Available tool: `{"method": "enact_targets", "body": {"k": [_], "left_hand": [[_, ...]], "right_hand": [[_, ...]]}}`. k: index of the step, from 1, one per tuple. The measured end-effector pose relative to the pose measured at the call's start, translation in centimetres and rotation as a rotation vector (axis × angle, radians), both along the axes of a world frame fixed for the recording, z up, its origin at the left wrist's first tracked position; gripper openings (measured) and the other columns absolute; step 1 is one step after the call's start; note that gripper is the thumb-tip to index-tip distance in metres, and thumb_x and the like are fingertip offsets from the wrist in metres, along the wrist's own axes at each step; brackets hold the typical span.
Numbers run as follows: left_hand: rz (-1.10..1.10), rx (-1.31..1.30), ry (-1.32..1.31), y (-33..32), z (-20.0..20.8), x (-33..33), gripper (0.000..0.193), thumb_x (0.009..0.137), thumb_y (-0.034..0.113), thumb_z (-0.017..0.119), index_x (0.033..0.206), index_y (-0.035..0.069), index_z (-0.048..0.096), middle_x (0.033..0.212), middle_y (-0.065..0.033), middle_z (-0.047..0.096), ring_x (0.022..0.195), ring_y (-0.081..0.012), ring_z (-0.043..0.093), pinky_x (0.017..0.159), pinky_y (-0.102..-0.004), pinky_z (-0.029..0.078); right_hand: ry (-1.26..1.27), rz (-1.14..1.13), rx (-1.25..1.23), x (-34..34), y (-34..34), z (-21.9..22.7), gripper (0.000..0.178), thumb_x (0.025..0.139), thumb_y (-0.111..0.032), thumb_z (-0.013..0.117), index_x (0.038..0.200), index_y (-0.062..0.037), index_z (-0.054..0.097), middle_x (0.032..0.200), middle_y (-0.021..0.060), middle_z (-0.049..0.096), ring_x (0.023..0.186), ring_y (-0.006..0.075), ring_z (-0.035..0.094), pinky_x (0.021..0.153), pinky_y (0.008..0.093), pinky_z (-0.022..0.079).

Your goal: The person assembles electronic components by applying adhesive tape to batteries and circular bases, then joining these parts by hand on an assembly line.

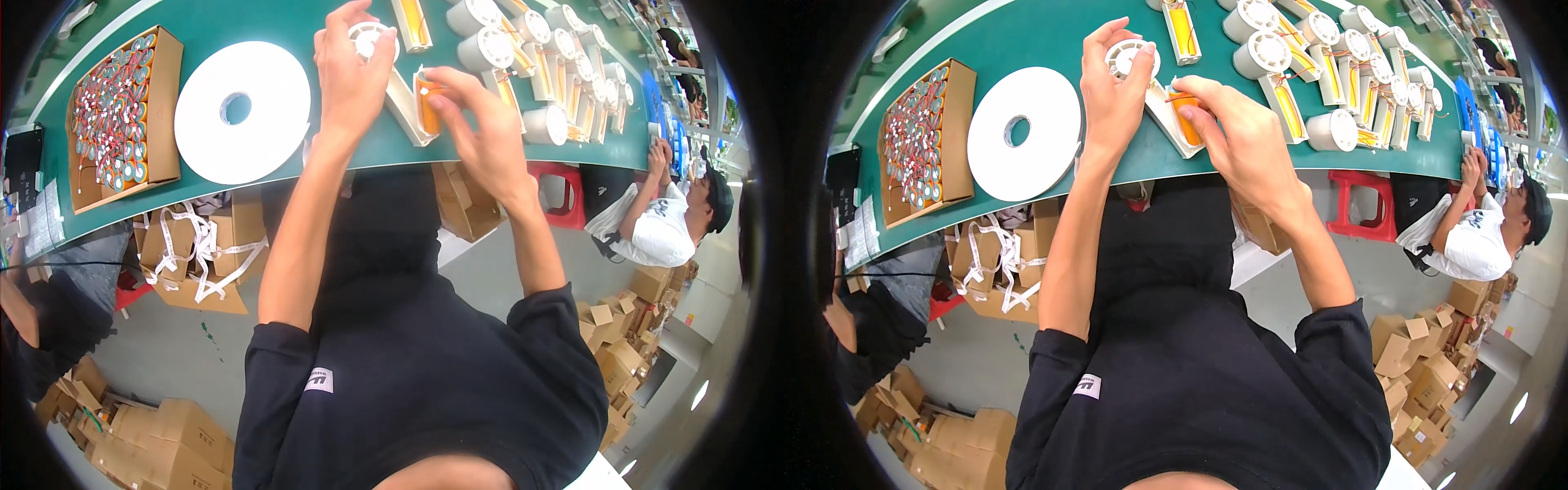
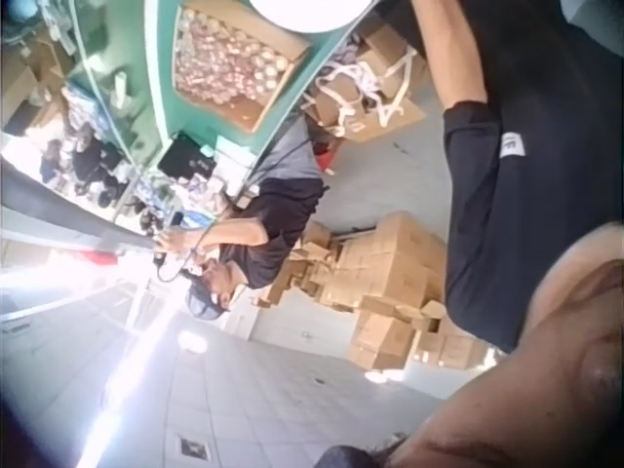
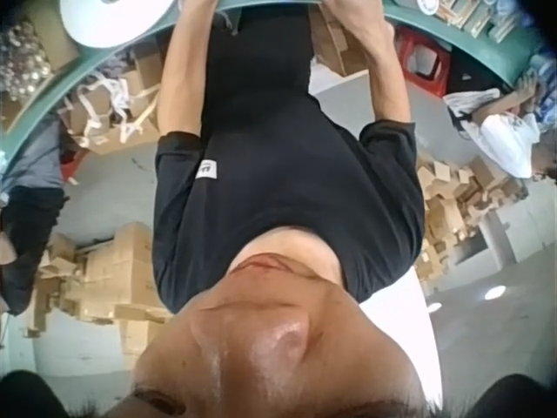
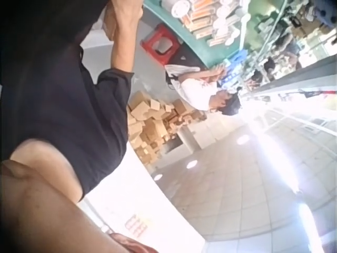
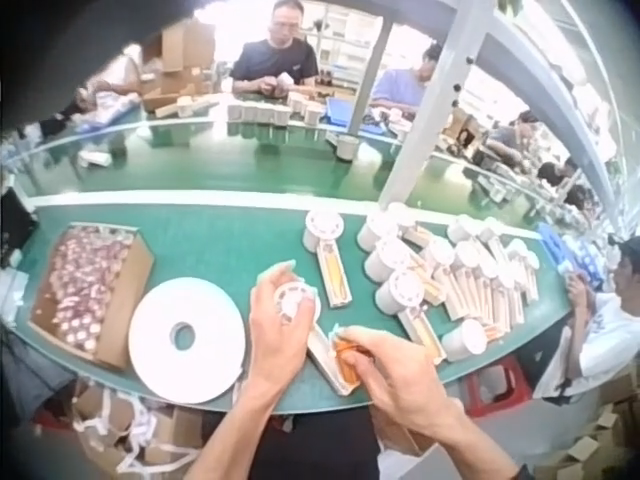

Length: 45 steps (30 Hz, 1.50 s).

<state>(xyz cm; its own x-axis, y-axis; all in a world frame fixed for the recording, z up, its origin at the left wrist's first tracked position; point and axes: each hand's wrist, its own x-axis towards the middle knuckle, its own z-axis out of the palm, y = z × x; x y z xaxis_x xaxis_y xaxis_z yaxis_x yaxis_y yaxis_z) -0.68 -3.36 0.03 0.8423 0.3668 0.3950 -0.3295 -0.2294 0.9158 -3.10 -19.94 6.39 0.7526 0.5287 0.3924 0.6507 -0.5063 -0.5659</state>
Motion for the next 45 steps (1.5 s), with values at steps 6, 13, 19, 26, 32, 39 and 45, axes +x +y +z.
{"method": "enact_targets", "body": {"k": [6,13,19,26,32,39,45], "left_hand": [[0.01,0.036,-0.004,0.0,-0.2,0.1,0.044,0.09,0.018,0.067,0.128,0.004,0.049,0.115,-0.014,0.059,0.102,-0.0211,0.061,0.079,-0.0304,0.054],[0.005,0.065,-0.012,0.2,-0.6,0.2,0.044,0.09,0.019,0.067,0.128,0.005,0.049,0.116,-0.0141,0.058,0.103,-0.0215,0.059,0.081,-0.0315,0.053],[-0.004,0.03,0.019,0.1,-0.3,-0.1,0.045,0.091,0.02,0.067,0.129,0.005,0.048,0.115,-0.014,0.058,0.104,-0.0221,0.059,0.08,-0.0316,0.053],[0.017,0.125,-0.029,0.5,-0.8,0.2,0.045,0.091,0.02,0.066,0.129,0.005,0.048,0.115,-0.0139,0.057,0.105,-0.0222,0.058,0.079,-0.0316,0.054],[-0.011,0.092,0.002,0.3,-0.4,0.0,0.046,0.092,0.023,0.066,0.13,0.005,0.047,0.114,-0.0127,0.059,0.106,-0.024,0.057,0.082,-0.0334,0.052],[0.013,0.137,0.011,0.5,-0.8,0.0,0.047,0.093,0.026,0.065,0.132,0.006,0.046,0.116,-0.013,0.057,0.109,-0.0249,0.056,0.087,-0.0362,0.049],[-0.023,0.02,0.126,0.3,1.7,-0.6,0.047,0.091,0.019,0.062,0.133,0.005,0.045,0.121,-0.016,0.053,0.113,-0.0285,0.05,0.096,-0.041,0.041]], "right_hand": [[-0.031,0.017,-0.02,0.0,0.3,-0.6,0.025,0.089,-0.006,0.065,0.114,-0.0044,0.061,0.091,0.0141,0.067,0.081,0.0299,0.066,0.07,0.0368,0.053],[-0.19,0.018,-0.143,-0.4,0.8,-0.7,0.027,0.088,-0.009,0.067,0.113,-0.0075,0.061,0.073,0.0111,0.059,0.067,0.0278,0.06,0.06,0.0392,0.048],[-0.191,0.001,-0.231,-0.3,1.0,-0.7,0.024,0.088,-0.012,0.066,0.112,-0.0092,0.061,0.075,0.0107,0.057,0.067,0.0274,0.059,0.061,0.0392,0.048],[0.03,0.044,-0.36,1.1,1.6,-0.7,0.027,0.09,-0.016,0.065,0.115,-0.0091,0.06,0.092,0.0144,0.055,0.081,0.0295,0.061,0.069,0.0406,0.05],[0.29,0.304,-0.282,4.0,0.1,0.0,0.039,0.087,-0.011,0.066,0.125,-0.0118,0.056,0.094,0.0161,0.063,0.081,0.0316,0.065,0.072,0.0407,0.051],[0.472,0.278,-0.571,5.0,0.9,2.1,0.045,0.086,-0.005,0.063,0.128,-0.0125,0.052,0.079,0.0184,0.067,0.073,0.0318,0.069,0.066,0.0411,0.052],[0.453,0.221,-0.674,4.5,1.7,2.8,0.045,0.087,-0.006,0.062,0.13,-0.0143,0.052,0.078,0.0218,0.067,0.072,0.0316,0.069,0.064,0.0415,0.054]]}}
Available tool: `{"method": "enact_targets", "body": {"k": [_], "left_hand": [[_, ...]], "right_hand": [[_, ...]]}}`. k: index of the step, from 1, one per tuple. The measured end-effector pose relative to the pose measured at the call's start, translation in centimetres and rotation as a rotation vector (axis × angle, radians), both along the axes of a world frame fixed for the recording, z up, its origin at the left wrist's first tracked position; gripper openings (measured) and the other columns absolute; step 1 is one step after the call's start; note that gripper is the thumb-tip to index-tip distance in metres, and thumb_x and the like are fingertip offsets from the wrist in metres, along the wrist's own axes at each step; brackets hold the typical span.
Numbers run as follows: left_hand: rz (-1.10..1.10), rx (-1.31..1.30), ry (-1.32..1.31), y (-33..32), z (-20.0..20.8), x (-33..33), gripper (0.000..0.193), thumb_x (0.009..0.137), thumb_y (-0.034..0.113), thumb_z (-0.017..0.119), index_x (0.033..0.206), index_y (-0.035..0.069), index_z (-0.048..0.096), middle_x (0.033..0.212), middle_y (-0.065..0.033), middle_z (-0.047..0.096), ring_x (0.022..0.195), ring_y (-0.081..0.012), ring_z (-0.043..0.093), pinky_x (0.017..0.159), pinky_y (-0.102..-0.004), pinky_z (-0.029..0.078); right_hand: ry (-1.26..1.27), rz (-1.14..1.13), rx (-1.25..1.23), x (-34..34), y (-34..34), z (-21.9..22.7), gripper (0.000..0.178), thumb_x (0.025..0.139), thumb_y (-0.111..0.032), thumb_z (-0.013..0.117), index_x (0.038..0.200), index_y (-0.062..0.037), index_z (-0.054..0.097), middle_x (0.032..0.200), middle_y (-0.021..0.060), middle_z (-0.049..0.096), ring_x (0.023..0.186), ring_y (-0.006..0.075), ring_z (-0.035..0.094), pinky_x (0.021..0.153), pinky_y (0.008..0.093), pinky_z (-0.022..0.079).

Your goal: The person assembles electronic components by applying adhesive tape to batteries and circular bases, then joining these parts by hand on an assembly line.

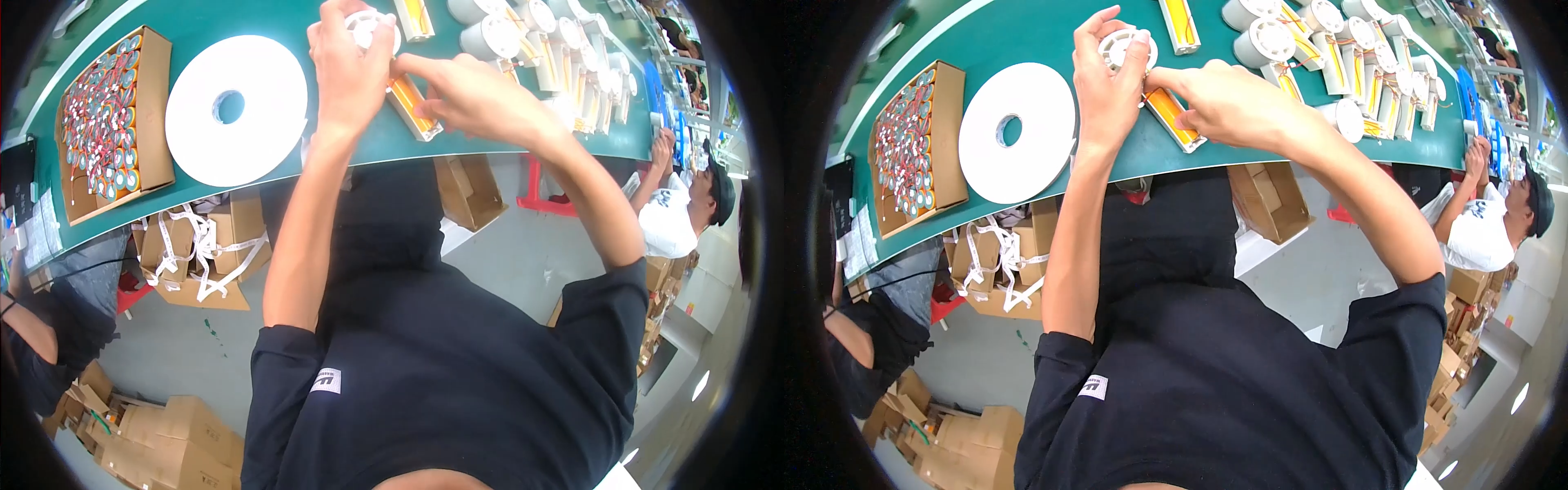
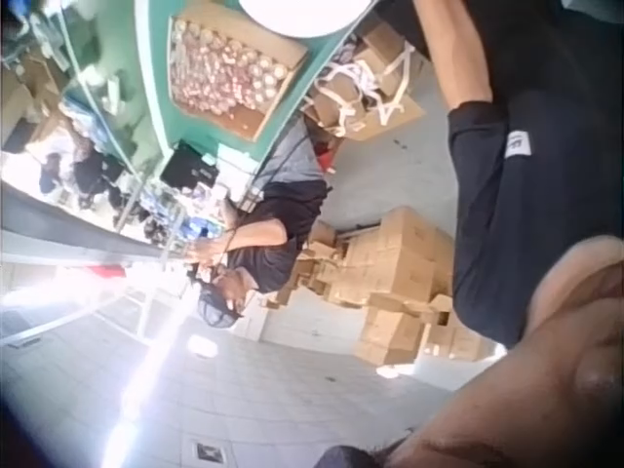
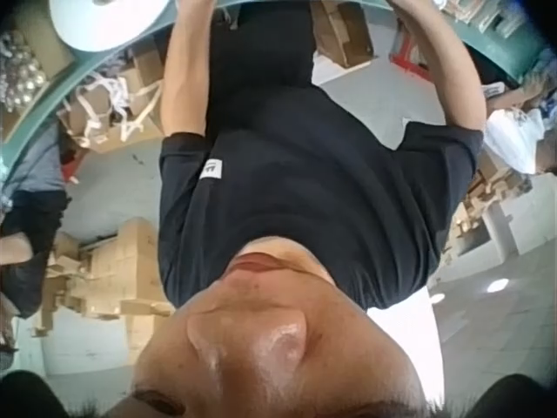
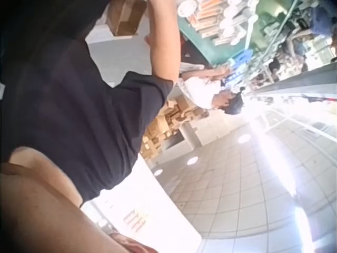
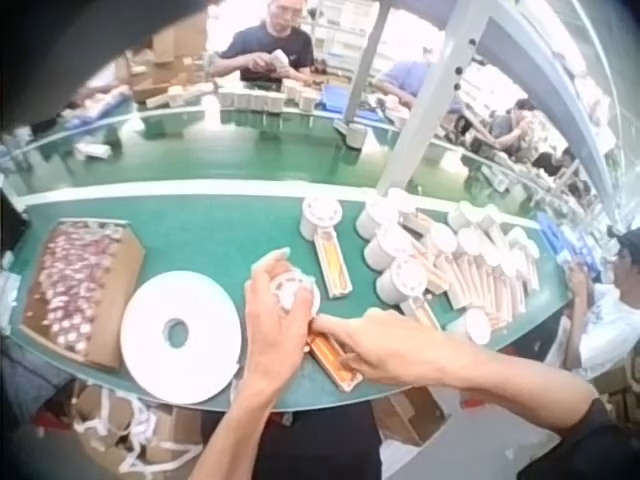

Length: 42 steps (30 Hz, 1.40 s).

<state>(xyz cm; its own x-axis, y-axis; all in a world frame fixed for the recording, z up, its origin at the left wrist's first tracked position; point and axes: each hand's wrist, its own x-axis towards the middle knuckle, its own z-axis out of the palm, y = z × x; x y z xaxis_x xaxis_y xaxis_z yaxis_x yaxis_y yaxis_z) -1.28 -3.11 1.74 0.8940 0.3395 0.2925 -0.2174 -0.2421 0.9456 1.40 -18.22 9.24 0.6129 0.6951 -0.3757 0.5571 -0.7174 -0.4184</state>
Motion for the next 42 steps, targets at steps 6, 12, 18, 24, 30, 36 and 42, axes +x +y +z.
{"method": "enact_targets", "body": {"k": [6,12,18,24,30,36,42], "left_hand": [[-0.004,0.049,-0.09,0.2,-2.0,0.5,0.048,0.094,0.026,0.063,0.133,0.006,0.045,0.118,-0.014,0.056,0.107,-0.0241,0.057,0.088,-0.0342,0.05],[-0.001,0.047,-0.038,0.1,-1.4,0.4,0.048,0.095,0.026,0.062,0.133,0.004,0.044,0.118,-0.0154,0.056,0.106,-0.0233,0.058,0.086,-0.033,0.051],[-0.011,-0.024,-0.029,0.1,-1.0,0.3,0.048,0.095,0.026,0.062,0.133,0.003,0.044,0.119,-0.0162,0.055,0.107,-0.0237,0.058,0.087,-0.0332,0.05],[-0.006,0.168,-0.048,0.1,-1.8,0.3,0.048,0.095,0.022,0.061,0.135,0.004,0.042,0.121,-0.0151,0.053,0.109,-0.0239,0.056,0.089,-0.035,0.05],[-0.021,0.077,-0.06,0.4,-2.2,0.3,0.049,0.095,0.022,0.062,0.135,0.004,0.042,0.121,-0.0149,0.053,0.105,-0.0222,0.058,0.085,-0.0327,0.052],[-0.045,0.05,-0.066,0.6,-2.0,1.0,0.051,0.094,0.02,0.063,0.136,0.003,0.04,0.118,-0.0154,0.055,0.104,-0.0223,0.059,0.087,-0.0319,0.051],[-0.071,-0.012,-0.097,0.7,-2.2,1.5,0.053,0.092,0.015,0.064,0.136,0.001,0.037,0.116,-0.0148,0.055,0.103,-0.0205,0.058,0.088,-0.0312,0.051]], "right_hand": [[0.181,-0.067,-0.074,0.5,0.2,0.4,0.06,0.085,-0.005,0.064,0.14,-0.0185,0.043,0.081,0.0188,0.069,0.068,0.0261,0.07,0.054,0.0365,0.056],[0.22,-0.071,-0.051,0.3,0.0,-0.1,0.07,0.086,-0.004,0.063,0.147,-0.0218,0.034,0.081,0.0154,0.067,0.064,0.0223,0.068,0.05,0.0332,0.058],[0.317,-0.069,-0.022,0.5,-0.2,0.3,0.068,0.086,-0.005,0.062,0.146,-0.0207,0.032,0.083,0.014,0.067,0.067,0.0219,0.069,0.052,0.0334,0.059],[0.473,0.036,-0.261,0.8,-0.5,1.0,0.094,0.077,-0.019,0.076,0.15,-0.0233,0.016,0.097,0.0189,0.066,0.071,0.0302,0.07,0.057,0.0383,0.057],[-0.074,0.225,-0.061,-0.1,-0.8,-1.4,0.09,0.07,-0.022,0.08,0.143,-0.0139,0.026,0.076,0.0222,0.064,0.074,0.0415,0.065,0.067,0.048,0.052],[-0.027,0.248,-0.013,0.8,-0.4,-1.9,0.087,0.07,-0.03,0.081,0.139,-0.0136,0.029,0.077,0.0203,0.066,0.072,0.0425,0.066,0.068,0.0493,0.054],[-0.001,0.222,-0.055,0.9,-0.6,-1.9,0.089,0.072,-0.034,0.079,0.141,-0.0121,0.027,0.078,0.0237,0.065,0.074,0.0445,0.065,0.068,0.05,0.053]]}}
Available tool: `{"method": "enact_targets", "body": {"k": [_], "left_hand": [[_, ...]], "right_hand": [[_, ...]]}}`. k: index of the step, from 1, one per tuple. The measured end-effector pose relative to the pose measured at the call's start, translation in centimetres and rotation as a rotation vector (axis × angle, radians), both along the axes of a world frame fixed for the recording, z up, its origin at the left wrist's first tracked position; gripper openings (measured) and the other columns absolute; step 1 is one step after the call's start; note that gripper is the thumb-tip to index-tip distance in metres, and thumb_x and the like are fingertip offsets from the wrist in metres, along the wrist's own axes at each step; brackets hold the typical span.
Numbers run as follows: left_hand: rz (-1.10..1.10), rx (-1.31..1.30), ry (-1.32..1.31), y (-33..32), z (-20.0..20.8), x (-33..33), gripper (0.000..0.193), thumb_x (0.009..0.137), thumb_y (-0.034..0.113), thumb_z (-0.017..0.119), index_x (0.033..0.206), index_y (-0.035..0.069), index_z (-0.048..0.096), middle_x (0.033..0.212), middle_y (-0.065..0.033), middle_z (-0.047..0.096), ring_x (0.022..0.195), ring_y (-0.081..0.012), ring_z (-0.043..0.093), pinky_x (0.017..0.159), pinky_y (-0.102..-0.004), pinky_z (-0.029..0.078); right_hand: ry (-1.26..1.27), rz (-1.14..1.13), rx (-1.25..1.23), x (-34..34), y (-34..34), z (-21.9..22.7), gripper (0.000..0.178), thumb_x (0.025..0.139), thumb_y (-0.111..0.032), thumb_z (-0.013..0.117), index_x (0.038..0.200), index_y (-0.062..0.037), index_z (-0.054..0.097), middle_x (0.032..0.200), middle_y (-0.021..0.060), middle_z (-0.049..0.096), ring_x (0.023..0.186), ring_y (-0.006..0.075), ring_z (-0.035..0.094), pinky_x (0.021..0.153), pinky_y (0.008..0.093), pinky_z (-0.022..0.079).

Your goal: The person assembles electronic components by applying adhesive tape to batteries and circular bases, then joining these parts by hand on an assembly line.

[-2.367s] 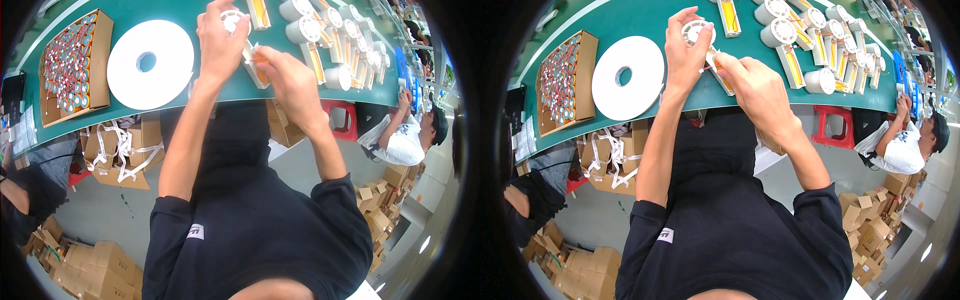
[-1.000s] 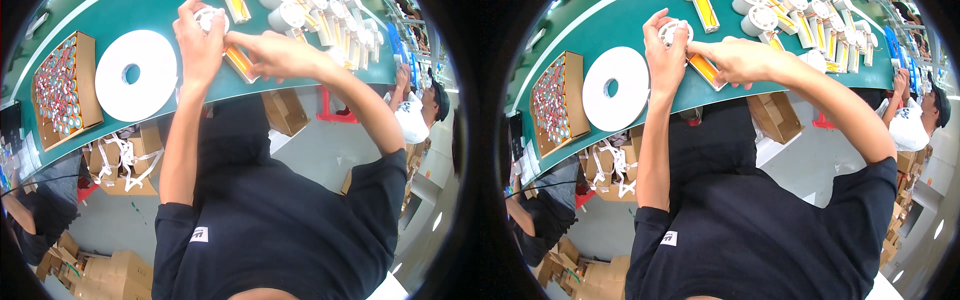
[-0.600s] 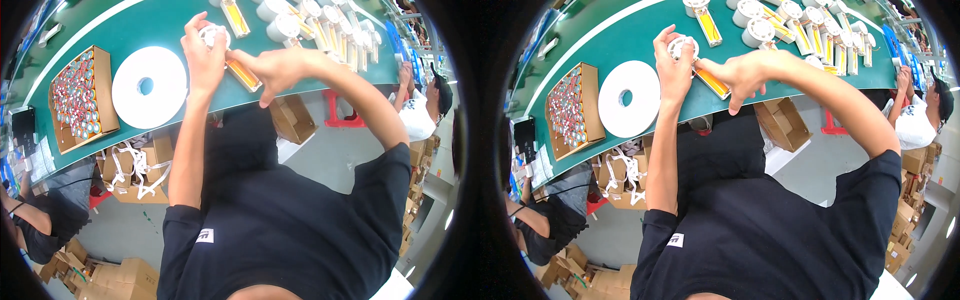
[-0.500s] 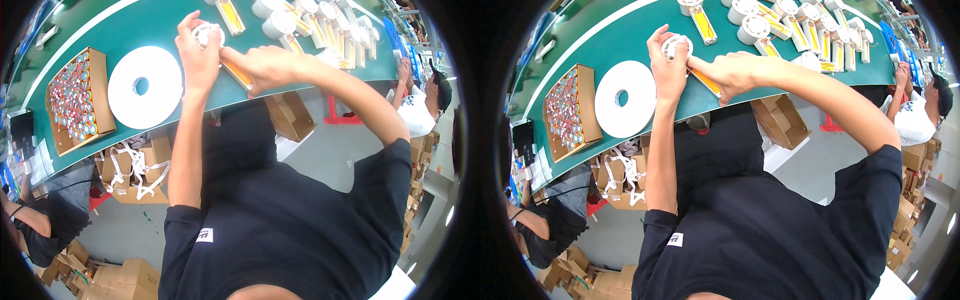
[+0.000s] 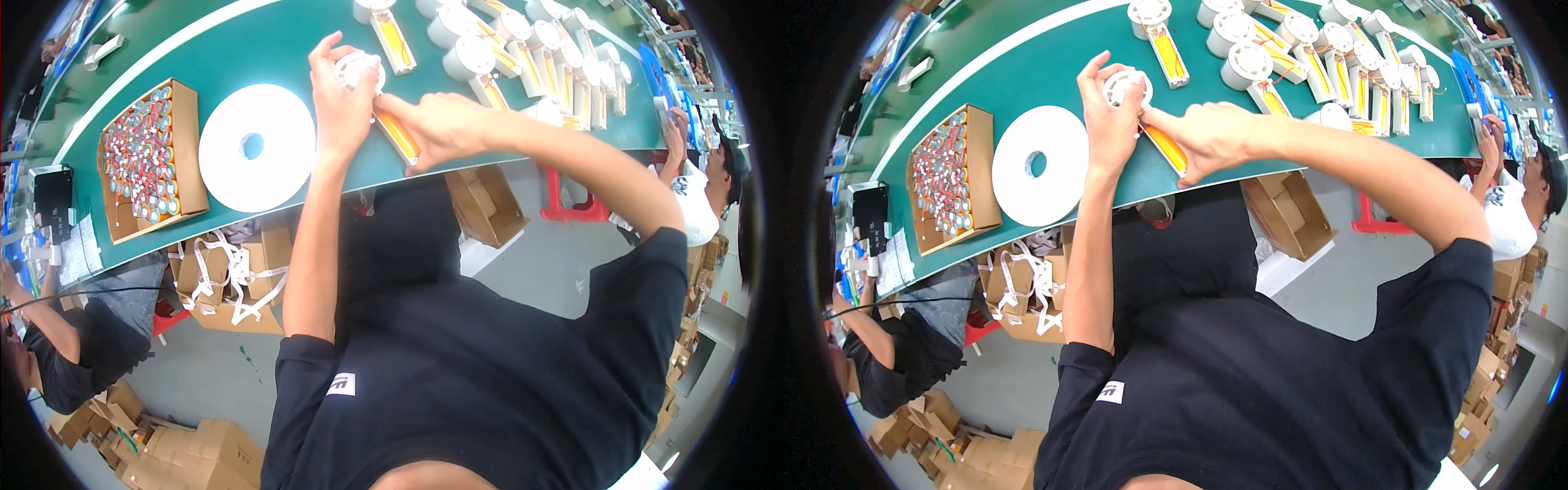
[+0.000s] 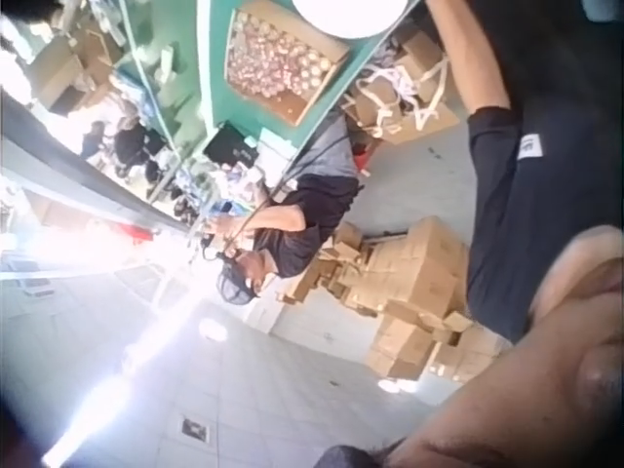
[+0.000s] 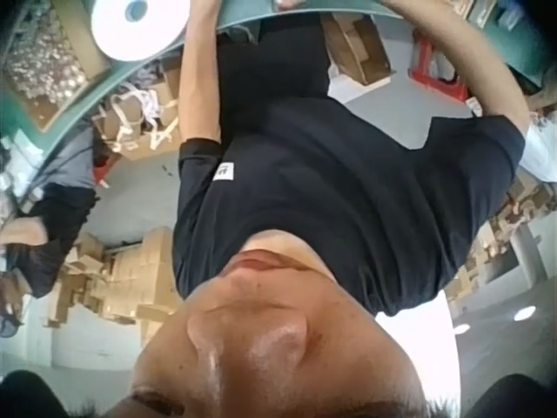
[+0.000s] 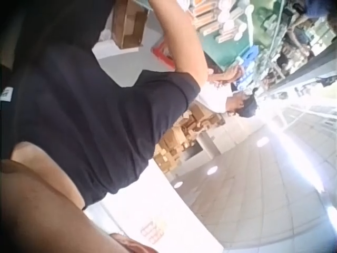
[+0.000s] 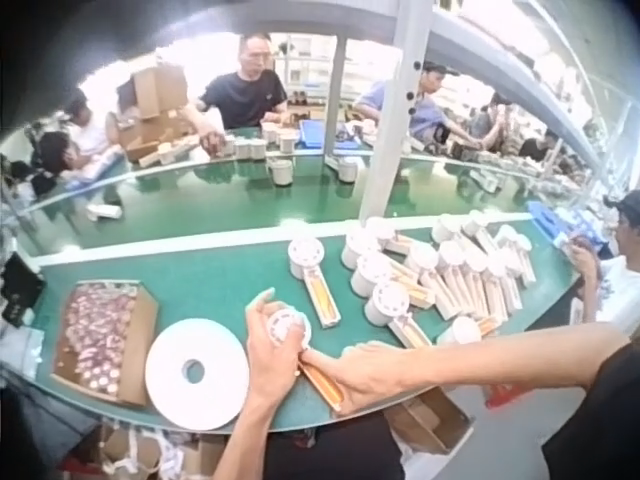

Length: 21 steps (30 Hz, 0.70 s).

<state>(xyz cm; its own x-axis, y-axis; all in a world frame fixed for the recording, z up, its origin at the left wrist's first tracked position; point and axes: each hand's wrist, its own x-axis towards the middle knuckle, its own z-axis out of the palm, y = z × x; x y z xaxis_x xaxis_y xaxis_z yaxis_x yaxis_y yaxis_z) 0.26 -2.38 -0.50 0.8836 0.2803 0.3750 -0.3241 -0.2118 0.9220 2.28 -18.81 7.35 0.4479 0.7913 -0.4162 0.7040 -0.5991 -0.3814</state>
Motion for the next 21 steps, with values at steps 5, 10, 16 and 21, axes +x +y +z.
{"method": "enact_targets", "body": {"k": [5,10,16,21], "left_hand": [[-0.022,-0.201,0.041,-0.1,-0.6,-0.5,0.059,0.086,0.014,0.07,0.136,0.001,0.042,0.123,-0.0182,0.054,0.114,-0.0317,0.051,0.101,-0.0398,0.041],[0.146,0.068,-0.006,1.1,3.9,-5.7,0.039,0.097,0.013,0.057,0.132,-0.002,0.049,0.126,-0.0172,0.057,0.121,-0.0248,0.053,0.105,-0.0364,0.039],[0.404,0.366,-0.133,7.7,6.7,-13.3,0.02,0.081,-0.007,0.07,0.099,-0.001,0.067,0.085,-0.0102,0.068,0.078,-0.0179,0.067,0.074,-0.0297,0.052],[0.835,0.742,0.041,20.0,7.6,-17.9,0.012,0.092,0.009,0.064,0.101,0.002,0.068,0.078,-0.0078,0.062,0.069,-0.0162,0.059,0.063,-0.0316,0.047]], "right_hand": [[-0.054,0.011,0.017,-0.7,-0.2,0.6,0.09,0.074,-0.032,0.077,0.145,-0.0093,0.027,0.092,0.0259,0.064,0.085,0.0435,0.064,0.074,0.0499,0.052],[-0.077,-0.031,0.127,-1.1,-0.8,1.2,0.083,0.071,-0.023,0.079,0.139,-0.0097,0.033,0.105,0.0229,0.064,0.092,0.0445,0.062,0.074,0.0502,0.049],[-0.132,-0.064,0.218,1.6,1.1,1.6,0.089,0.069,-0.018,0.082,0.142,-0.014,0.032,0.104,0.0239,0.064,0.095,0.0447,0.061,0.079,0.0494,0.048],[-0.013,-0.173,-0.011,1.8,1.9,2.7,0.098,0.069,-0.021,0.084,0.148,-0.0178,0.025,0.094,0.028,0.065,0.093,0.0467,0.062,0.082,0.0504,0.047]]}}
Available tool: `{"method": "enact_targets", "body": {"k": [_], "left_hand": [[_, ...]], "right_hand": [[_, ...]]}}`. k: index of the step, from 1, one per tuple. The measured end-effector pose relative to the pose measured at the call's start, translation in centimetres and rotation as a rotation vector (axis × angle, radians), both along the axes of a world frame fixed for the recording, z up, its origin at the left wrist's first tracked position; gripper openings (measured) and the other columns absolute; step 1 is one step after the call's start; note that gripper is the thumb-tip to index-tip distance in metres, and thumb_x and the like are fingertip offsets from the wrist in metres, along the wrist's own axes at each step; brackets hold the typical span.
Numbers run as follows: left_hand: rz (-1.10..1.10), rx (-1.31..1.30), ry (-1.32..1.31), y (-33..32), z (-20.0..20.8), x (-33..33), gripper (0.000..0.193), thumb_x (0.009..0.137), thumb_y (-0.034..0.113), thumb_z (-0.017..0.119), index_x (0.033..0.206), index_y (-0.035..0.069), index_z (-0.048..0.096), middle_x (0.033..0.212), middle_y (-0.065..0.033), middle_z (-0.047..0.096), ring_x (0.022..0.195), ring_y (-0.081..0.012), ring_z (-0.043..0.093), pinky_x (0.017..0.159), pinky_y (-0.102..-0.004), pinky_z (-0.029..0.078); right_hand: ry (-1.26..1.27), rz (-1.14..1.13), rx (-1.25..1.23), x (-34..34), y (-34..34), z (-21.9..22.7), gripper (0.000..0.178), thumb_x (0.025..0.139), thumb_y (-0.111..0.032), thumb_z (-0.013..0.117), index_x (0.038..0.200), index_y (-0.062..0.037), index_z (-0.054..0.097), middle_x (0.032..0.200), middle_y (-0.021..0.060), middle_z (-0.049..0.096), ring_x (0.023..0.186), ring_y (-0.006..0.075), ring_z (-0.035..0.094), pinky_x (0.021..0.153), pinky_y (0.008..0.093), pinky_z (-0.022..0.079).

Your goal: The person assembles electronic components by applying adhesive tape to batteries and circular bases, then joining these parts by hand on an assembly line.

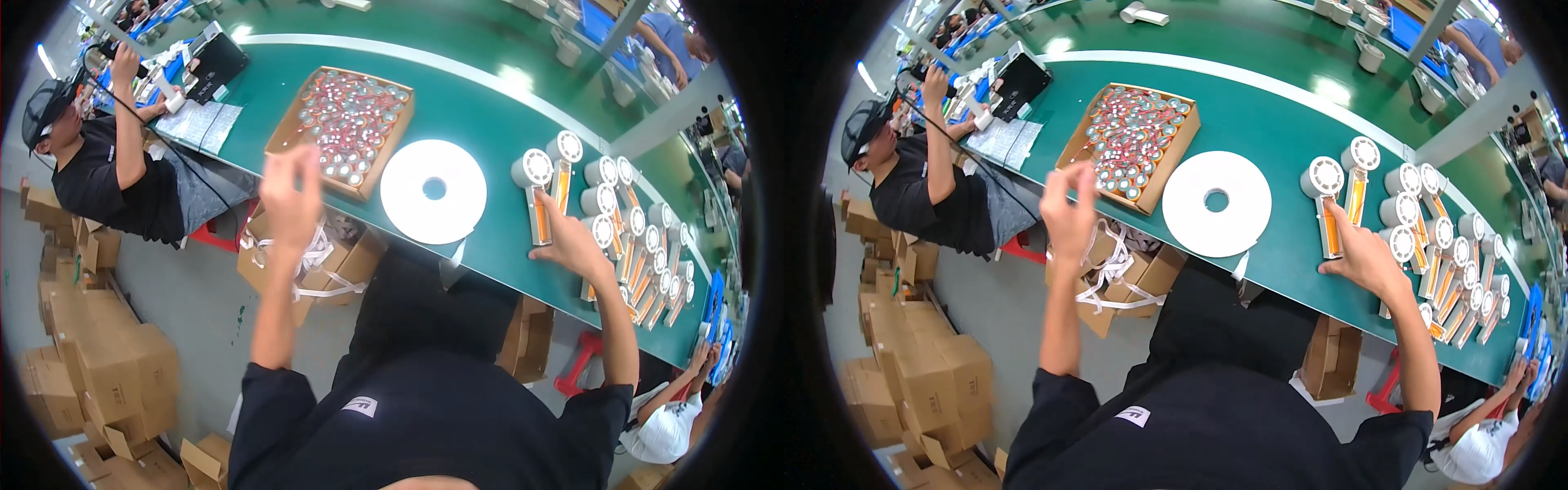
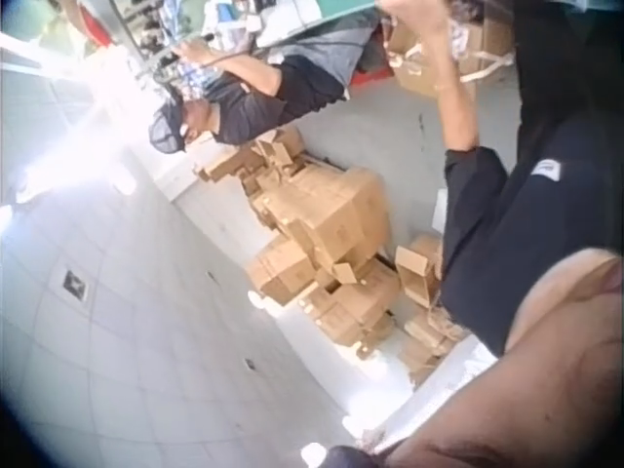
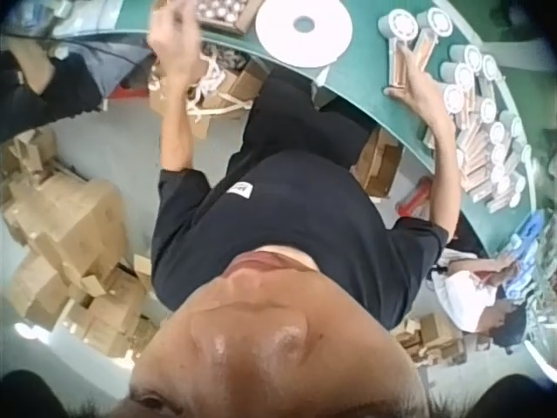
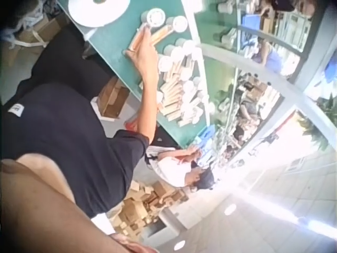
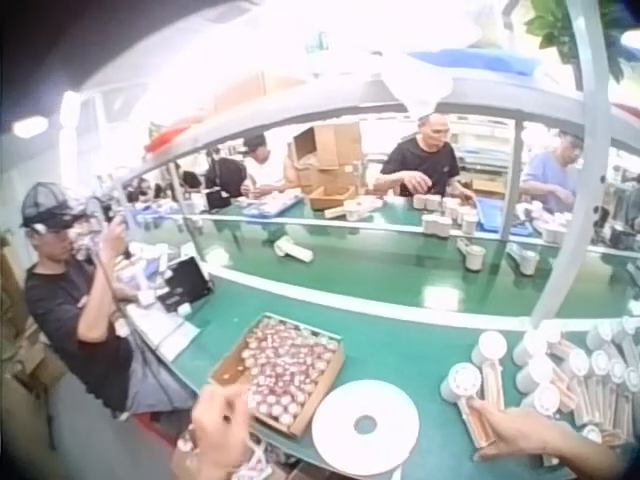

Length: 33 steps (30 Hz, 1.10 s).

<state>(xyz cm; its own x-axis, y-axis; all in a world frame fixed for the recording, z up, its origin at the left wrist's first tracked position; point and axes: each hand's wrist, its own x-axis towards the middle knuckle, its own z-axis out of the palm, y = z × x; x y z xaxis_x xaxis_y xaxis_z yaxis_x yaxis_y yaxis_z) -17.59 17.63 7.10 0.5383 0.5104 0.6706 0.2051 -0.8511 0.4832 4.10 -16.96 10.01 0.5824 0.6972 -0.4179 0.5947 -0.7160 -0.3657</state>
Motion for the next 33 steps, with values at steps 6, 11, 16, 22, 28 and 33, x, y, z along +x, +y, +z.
{"method": "enact_targets", "body": {"k": [6,11,16,22,28,33], "left_hand": [[-0.044,0.251,0.287,11.4,1.3,1.3,0.029,0.08,0.002,0.066,0.109,0.003,0.067,0.1,-0.0112,0.068,0.094,-0.0303,0.058,0.085,-0.0393,0.046],[-0.161,0.214,0.783,12.7,2.3,4.7,0.04,0.073,0.003,0.07,0.112,0.003,0.066,0.099,-0.0148,0.067,0.093,-0.0307,0.059,0.085,-0.0407,0.048],[-0.168,0.124,0.756,14.4,1.3,4.2,0.033,0.072,0.017,0.08,0.101,0.007,0.071,0.091,-0.0097,0.066,0.088,-0.0243,0.059,0.083,-0.0362,0.041],[-0.102,0.291,0.431,14.2,1.8,1.1,0.028,0.077,0.022,0.08,0.1,0.007,0.071,0.095,-0.0051,0.068,0.092,-0.0182,0.062,0.087,-0.0308,0.038],[-0.362,-0.246,0.187,9.2,9.0,-0.6,0.03,0.083,0.003,0.073,0.112,0.0,0.065,0.104,-0.0053,0.066,0.098,-0.0128,0.058,0.092,-0.0278,0.041],[-0.8,-0.199,0.28,-1.3,9.2,0.4,0.038,0.075,0.0,0.077,0.112,0.002,0.067,0.101,-0.0089,0.066,0.095,-0.0223,0.061,0.088,-0.0315,0.046]], "right_hand": [[-0.333,0.006,0.259,-2.3,-1.3,1.2,0.077,0.078,-0.021,0.079,0.145,-0.0132,0.041,0.068,0.0091,0.053,0.06,0.0252,0.056,0.057,0.0383,0.044],[-0.324,0.017,0.423,-4.4,-2.9,1.0,0.065,0.081,-0.016,0.076,0.14,-0.011,0.048,0.065,0.008,0.053,0.053,0.0243,0.053,0.052,0.0371,0.043],[-0.336,0.059,0.447,-5.3,-3.9,0.0,0.063,0.082,-0.014,0.075,0.139,-0.0098,0.048,0.065,0.0082,0.054,0.052,0.0243,0.053,0.051,0.0368,0.042],[-0.305,-0.013,0.556,-6.0,-3.2,0.6,0.056,0.082,-0.008,0.075,0.133,-0.0074,0.053,0.064,0.0066,0.054,0.051,0.0191,0.052,0.051,0.0315,0.042],[-0.341,-0.096,0.891,-6.0,0.2,1.4,0.047,0.082,-0.002,0.073,0.126,-0.0032,0.058,0.073,0.0064,0.056,0.059,0.0149,0.054,0.056,0.0254,0.043],[-0.007,0.071,1.204,-9.0,7.9,1.5,0.044,0.084,-0.007,0.073,0.125,-0.0009,0.058,0.102,0.0162,0.067,0.088,0.0277,0.066,0.075,0.0344,0.052]]}}
